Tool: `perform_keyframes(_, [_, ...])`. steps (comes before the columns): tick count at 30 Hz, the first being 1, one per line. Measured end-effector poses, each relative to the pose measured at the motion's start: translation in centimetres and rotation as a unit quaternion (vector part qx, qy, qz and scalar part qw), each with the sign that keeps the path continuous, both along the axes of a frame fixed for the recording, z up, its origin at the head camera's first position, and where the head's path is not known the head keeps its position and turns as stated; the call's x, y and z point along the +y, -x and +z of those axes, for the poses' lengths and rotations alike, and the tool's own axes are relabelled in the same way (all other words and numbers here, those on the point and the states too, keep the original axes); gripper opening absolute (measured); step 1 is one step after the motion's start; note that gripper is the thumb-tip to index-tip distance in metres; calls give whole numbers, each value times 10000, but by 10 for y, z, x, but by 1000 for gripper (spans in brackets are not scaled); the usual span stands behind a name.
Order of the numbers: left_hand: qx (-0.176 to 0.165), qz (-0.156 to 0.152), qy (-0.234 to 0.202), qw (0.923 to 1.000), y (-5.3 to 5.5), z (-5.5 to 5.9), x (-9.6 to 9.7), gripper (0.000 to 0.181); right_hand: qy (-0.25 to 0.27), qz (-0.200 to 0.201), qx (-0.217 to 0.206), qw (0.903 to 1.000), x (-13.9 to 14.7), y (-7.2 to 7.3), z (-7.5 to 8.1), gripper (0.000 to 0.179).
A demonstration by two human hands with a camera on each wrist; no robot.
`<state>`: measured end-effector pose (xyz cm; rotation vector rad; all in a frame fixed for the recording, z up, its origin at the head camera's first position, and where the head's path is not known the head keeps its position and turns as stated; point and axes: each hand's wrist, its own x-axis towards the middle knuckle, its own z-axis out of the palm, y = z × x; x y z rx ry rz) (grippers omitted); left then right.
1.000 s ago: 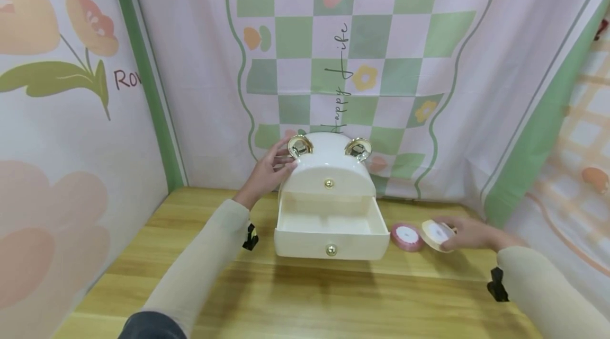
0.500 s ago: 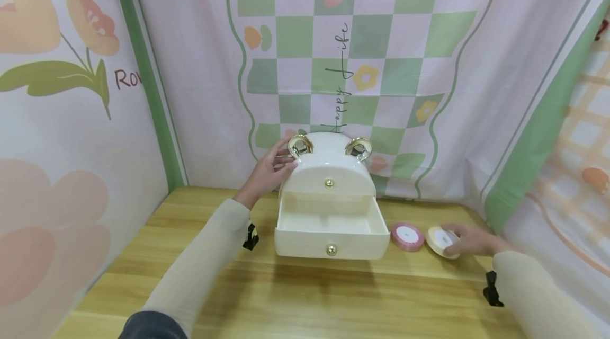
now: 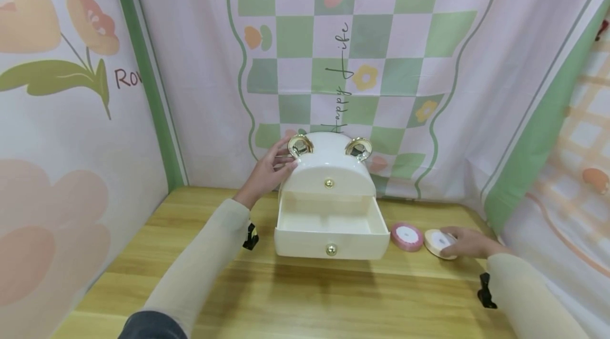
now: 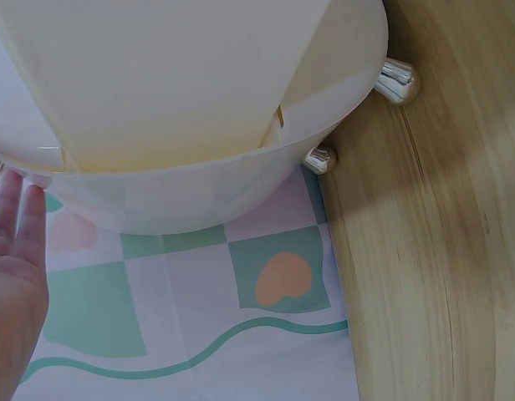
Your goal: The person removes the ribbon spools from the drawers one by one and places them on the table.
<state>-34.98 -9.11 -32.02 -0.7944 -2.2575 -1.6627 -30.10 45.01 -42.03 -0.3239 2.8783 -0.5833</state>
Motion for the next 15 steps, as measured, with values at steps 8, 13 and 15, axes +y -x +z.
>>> perform_keyframes(8, [-19,-44,-4,10000,0,1,1,70,-37,-59,72,9999,-6,1,-3,84])
perform_keyframes(13, [-86,-99,-15,9999,-20,17,1,69,-46,-108,173,9998,-8,2,-3,82])
perform_keyframes(15, [-96,-111,-10,9999,-28,22,2,68,-23,-129,202,9997,-8,2,-2,83])
